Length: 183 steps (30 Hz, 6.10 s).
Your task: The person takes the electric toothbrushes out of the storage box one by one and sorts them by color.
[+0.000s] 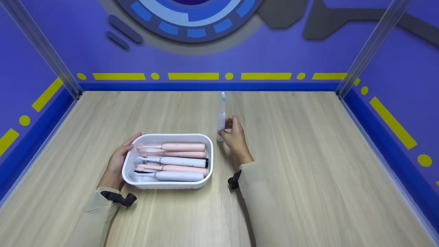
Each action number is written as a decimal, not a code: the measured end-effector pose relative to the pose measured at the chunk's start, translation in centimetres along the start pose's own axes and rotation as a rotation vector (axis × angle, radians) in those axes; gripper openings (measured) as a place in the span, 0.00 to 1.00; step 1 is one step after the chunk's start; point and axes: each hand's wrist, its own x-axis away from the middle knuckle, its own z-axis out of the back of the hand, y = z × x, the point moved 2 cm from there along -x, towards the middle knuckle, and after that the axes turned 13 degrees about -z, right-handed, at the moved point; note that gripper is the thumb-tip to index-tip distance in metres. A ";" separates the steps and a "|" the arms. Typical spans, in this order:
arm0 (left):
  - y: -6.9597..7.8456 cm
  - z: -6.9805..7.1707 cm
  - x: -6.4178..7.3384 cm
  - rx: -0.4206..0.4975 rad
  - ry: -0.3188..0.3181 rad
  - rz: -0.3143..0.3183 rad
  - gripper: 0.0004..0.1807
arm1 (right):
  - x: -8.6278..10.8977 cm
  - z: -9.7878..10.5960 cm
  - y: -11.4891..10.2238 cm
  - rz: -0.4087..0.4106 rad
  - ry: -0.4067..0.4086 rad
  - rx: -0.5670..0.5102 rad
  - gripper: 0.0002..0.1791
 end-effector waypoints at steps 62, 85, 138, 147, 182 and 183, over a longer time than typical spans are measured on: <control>0.1 0.0 0.0 -0.007 0.003 0.017 0.29 | 2.3 2.1 -0.8 0.063 0.041 -0.045 0.31; 0.1 0.0 0.0 0.003 -0.011 0.009 0.29 | 3.2 2.0 -0.8 0.116 0.070 -0.180 0.23; 0.2 -0.1 0.0 -0.001 -0.020 -0.002 0.28 | 2.8 -2.5 -9.4 0.207 -0.645 0.444 0.20; 0.2 0.0 0.0 -0.034 -0.004 -0.006 0.28 | 2.1 -4.1 -9.7 0.274 -0.694 0.557 0.20; 0.0 0.0 -0.1 -0.007 0.015 0.000 0.28 | 2.4 -8.2 -9.4 0.246 -0.801 0.797 0.23; 0.0 0.0 -0.1 0.000 0.013 -0.002 0.28 | 2.4 -8.2 -9.4 0.242 -0.801 0.798 0.23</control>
